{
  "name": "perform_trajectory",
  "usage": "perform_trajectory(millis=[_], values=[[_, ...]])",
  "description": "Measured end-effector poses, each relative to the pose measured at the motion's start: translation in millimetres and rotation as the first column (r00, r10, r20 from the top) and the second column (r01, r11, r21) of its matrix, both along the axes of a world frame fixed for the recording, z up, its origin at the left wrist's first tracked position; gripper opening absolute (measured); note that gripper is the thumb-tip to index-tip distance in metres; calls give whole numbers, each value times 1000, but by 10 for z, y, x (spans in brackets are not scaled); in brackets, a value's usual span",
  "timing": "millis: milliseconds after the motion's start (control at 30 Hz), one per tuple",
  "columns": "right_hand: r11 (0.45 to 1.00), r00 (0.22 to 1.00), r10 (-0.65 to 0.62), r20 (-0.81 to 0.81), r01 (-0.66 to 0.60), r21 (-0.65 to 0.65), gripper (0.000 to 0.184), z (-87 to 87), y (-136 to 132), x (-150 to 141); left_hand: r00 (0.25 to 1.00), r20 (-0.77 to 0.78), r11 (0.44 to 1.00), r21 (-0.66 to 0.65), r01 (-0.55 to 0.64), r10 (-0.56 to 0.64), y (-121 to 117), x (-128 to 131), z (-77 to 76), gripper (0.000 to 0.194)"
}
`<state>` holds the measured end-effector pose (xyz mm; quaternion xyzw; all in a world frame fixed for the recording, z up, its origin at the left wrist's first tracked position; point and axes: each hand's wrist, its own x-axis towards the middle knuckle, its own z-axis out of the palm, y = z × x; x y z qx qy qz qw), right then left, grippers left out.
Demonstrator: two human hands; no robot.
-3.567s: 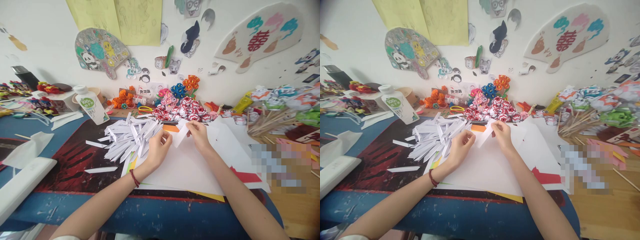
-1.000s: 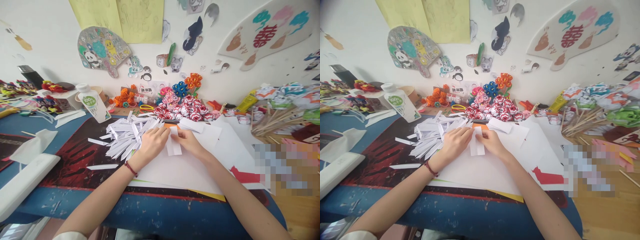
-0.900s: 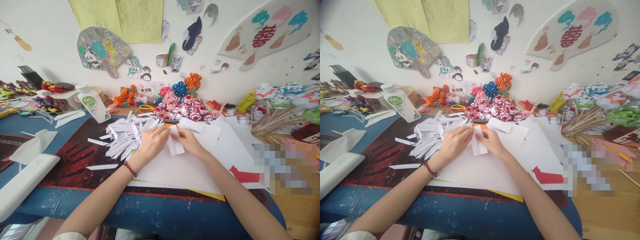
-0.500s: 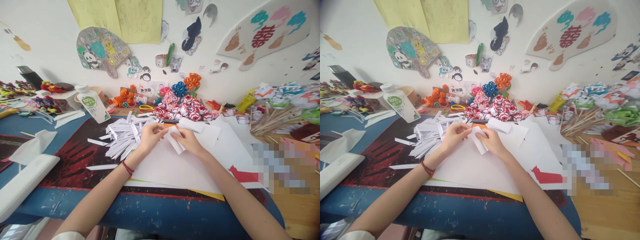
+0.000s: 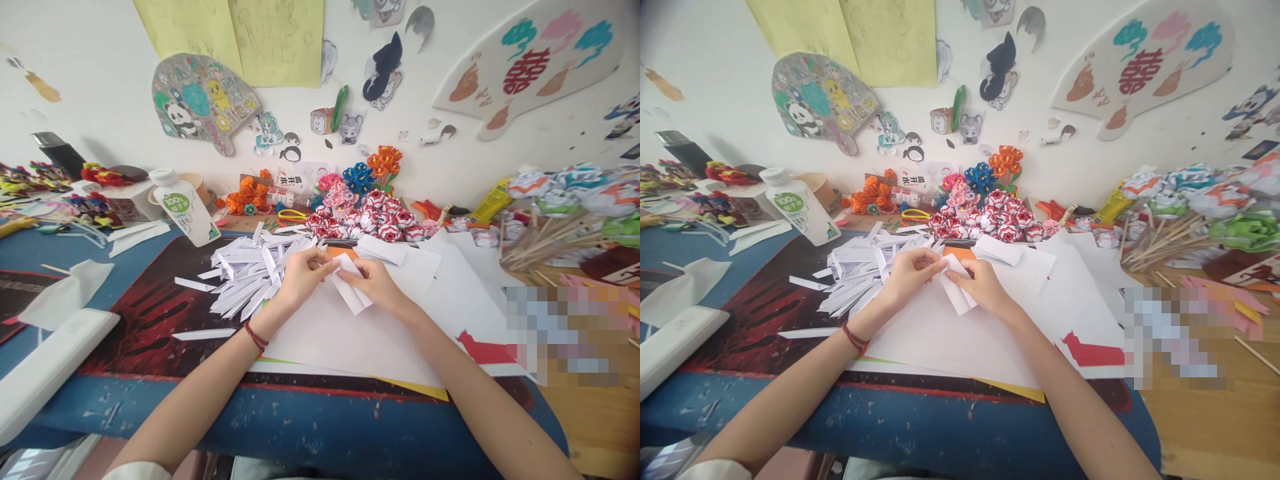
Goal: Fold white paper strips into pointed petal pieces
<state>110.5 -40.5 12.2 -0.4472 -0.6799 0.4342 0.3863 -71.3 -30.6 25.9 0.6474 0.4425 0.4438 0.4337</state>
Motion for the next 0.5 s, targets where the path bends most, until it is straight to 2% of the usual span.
perform_trajectory(millis=[500], values=[[1000, 999, 12, 47, -13, 4, 40, 50, -12, 19, 1000, -18, 999, 42, 12, -11, -9, 2, 12, 35]])
